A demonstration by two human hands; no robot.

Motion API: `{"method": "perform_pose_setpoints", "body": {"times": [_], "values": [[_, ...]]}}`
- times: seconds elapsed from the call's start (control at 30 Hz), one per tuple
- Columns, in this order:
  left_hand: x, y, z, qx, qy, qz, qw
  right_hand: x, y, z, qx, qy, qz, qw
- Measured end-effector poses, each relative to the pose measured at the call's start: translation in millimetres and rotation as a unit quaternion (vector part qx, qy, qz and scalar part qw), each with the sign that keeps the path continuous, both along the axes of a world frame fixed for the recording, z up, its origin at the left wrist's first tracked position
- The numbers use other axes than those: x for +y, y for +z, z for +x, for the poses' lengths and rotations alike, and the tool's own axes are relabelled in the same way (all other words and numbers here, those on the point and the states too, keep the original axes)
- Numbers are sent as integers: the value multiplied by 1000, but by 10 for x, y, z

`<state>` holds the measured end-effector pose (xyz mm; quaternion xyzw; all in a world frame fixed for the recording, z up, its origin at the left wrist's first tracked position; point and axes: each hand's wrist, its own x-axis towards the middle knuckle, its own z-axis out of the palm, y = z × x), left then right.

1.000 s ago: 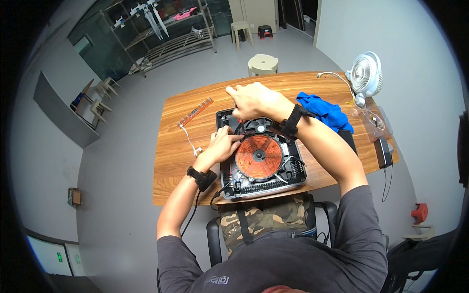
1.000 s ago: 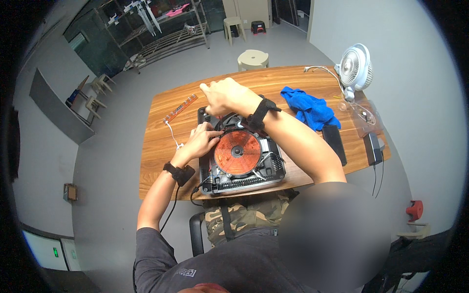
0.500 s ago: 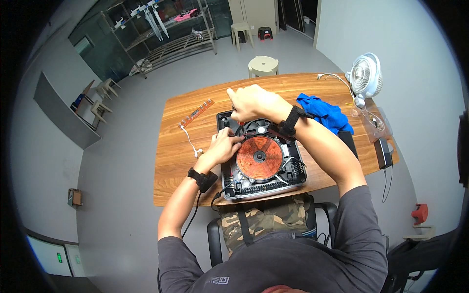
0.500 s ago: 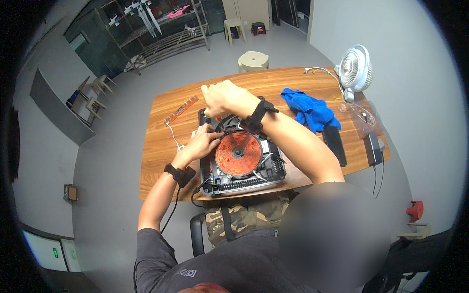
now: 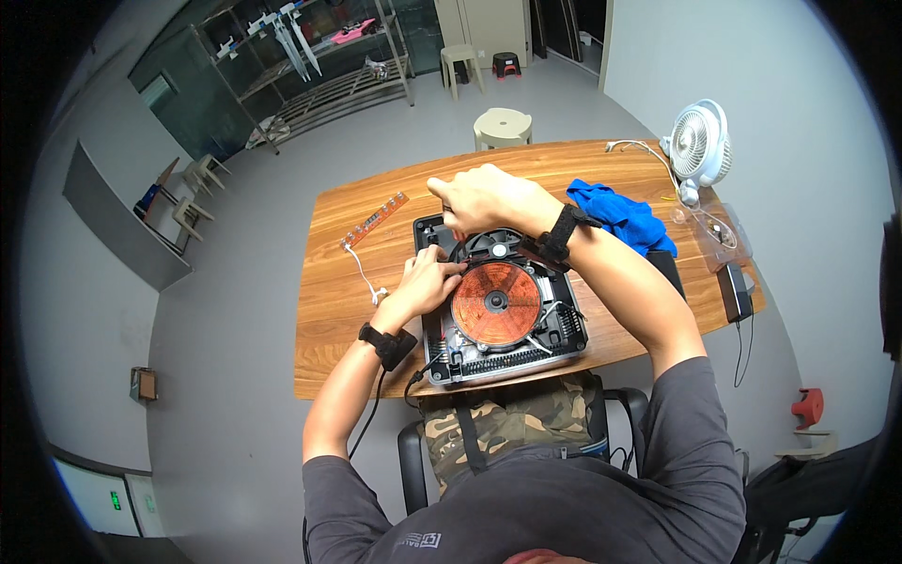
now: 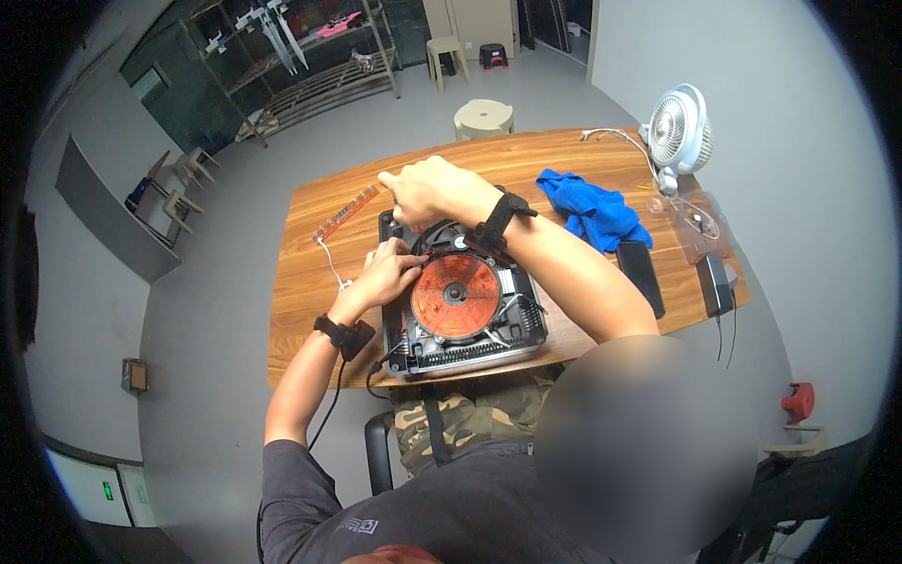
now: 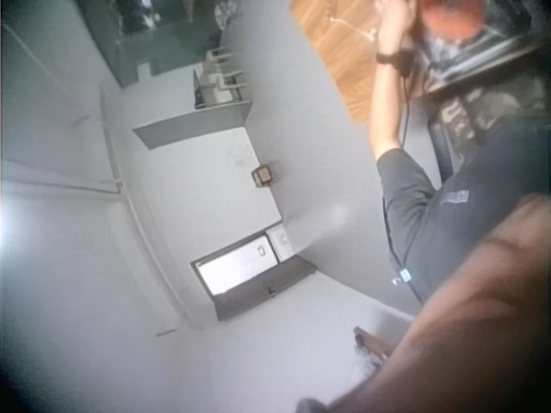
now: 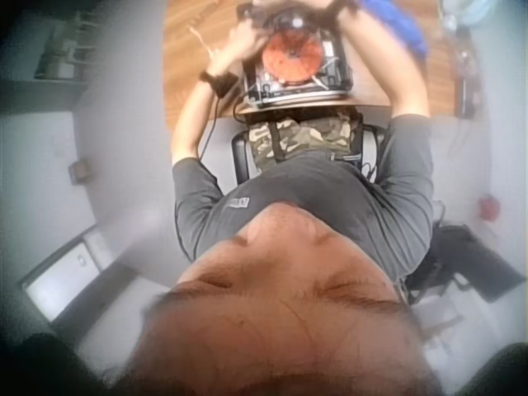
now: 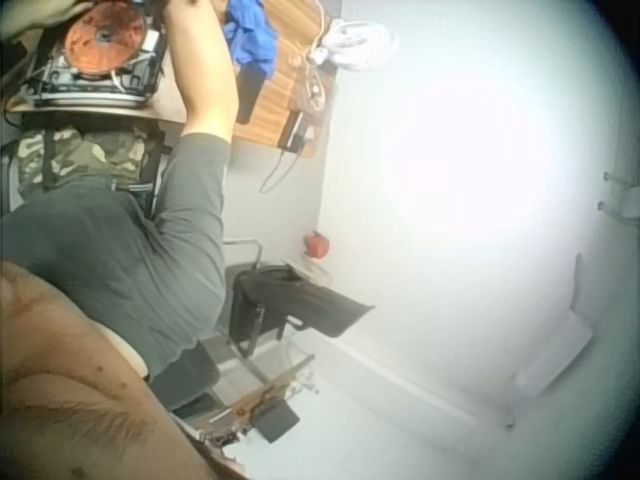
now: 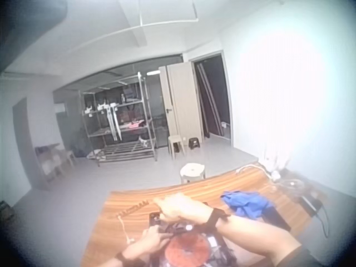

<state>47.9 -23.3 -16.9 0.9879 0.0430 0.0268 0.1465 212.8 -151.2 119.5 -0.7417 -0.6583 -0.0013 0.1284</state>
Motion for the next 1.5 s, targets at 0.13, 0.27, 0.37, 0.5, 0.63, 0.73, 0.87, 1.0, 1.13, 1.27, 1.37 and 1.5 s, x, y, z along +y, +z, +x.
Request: {"method": "perform_pose_setpoints", "body": {"times": [0.13, 0.27, 0.37, 0.5, 0.63, 0.73, 0.87, 1.0, 1.13, 1.27, 1.37, 1.5], "values": [[-17, 51, 10, 6, 0, 9, 1000, 39, -50, -1, -36, -6, 36, 999], [11, 63, 6, -10, -21, 7, 1000, 105, -92, 4, -73, -37, 14, 997], [148, 123, 62, -67, -35, -42, 996, 109, -89, -12, -116, -52, 33, 991], [28, 552, 149, -169, 76, -183, 966, 90, -135, 40, -101, -52, 50, 992], [-56, 608, 343, -217, 59, -265, 938, 68, -129, 8, -92, -68, 46, 992], [-32, 465, 484, -230, 72, -304, 922, 33, -123, -22, -101, -59, 77, 990], [-103, 548, 468, -259, 69, -210, 940, -66, -1, -63, -79, -55, 17, 995], [-157, 706, 390, -228, 66, -207, 949, -174, 26, 37, -56, 11, 11, 998], [-67, 575, 423, -192, 52, -276, 940, -82, 37, 30, -38, -18, 17, 999], [-108, 600, 406, -195, 62, -299, 932, 22, -62, 14, -79, -46, 59, 994], [-43, 540, 431, -212, 41, -315, 924, 41, -23, -25, -124, -64, 1, 990], [-37, 577, 379, -235, 65, -278, 929, -86, 66, -72, -87, -5, 16, 996]]}}
